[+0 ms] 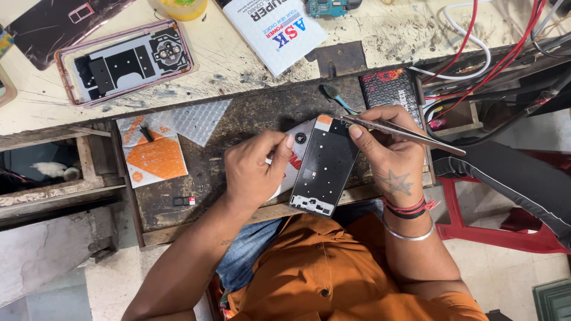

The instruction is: The person disassembles a smartphone, removes the broken screen, and uses tweezers to detach small internal components. They then place a new screen assembly onto the phone chassis and align it with the frame.

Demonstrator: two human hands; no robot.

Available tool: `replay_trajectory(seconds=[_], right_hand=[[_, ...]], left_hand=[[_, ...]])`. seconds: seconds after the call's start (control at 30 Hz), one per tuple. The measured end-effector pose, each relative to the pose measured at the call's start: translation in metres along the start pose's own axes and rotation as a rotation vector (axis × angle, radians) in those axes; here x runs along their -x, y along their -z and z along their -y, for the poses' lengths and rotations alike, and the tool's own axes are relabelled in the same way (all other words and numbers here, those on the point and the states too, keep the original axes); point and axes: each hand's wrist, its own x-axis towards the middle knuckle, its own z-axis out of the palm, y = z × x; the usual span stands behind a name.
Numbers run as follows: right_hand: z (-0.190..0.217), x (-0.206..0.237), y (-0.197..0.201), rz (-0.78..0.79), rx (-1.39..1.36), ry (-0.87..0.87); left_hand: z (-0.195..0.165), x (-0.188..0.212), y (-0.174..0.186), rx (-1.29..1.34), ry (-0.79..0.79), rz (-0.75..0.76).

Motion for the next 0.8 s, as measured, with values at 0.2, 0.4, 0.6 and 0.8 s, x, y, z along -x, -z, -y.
replay_trajectory(seconds=[0.2, 0.4, 0.6, 0.8], right_hand=[[-0.001, -0.001, 0.002, 0.001, -0.022, -0.002], [0.0, -0.002, 0.0, 0.096, 0.037, 0.025], [-0.005, -0.003, -0.009, 0.184, -0.025, 0.01], [-0.012, -0.004, -0.009, 0.112, -0.019, 0.082]], left_hand=[[-0.007, -0.004, 0.003, 0.119, 0.069, -0.038], [-0.004, -0.009, 0.004, 0.333, 0.242, 0.345], [-0.006, -0.007, 0.003, 0.647, 0.33, 0.448], [-0.01, -0.01, 0.005, 0.577, 0.479, 0.46]])
